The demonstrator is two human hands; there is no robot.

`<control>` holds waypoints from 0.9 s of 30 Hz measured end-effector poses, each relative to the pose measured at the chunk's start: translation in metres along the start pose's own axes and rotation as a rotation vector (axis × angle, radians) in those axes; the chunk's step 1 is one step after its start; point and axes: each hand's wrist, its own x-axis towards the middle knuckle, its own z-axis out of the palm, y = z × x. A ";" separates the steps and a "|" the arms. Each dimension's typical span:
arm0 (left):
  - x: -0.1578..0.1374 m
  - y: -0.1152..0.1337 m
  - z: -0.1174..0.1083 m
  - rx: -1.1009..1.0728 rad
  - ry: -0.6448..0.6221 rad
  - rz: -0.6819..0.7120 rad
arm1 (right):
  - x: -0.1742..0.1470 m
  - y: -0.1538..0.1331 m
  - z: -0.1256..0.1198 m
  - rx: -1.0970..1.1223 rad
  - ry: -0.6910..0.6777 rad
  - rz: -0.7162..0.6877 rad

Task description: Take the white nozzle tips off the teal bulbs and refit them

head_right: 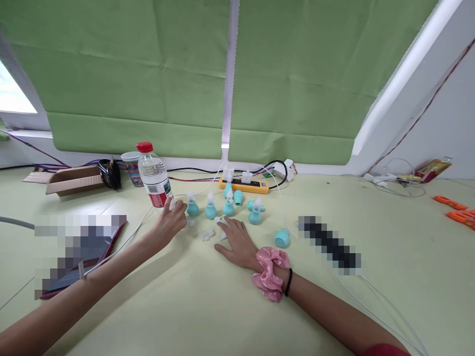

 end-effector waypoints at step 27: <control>-0.002 0.038 0.002 -0.617 -0.059 0.162 | 0.000 -0.006 0.005 0.096 0.155 0.034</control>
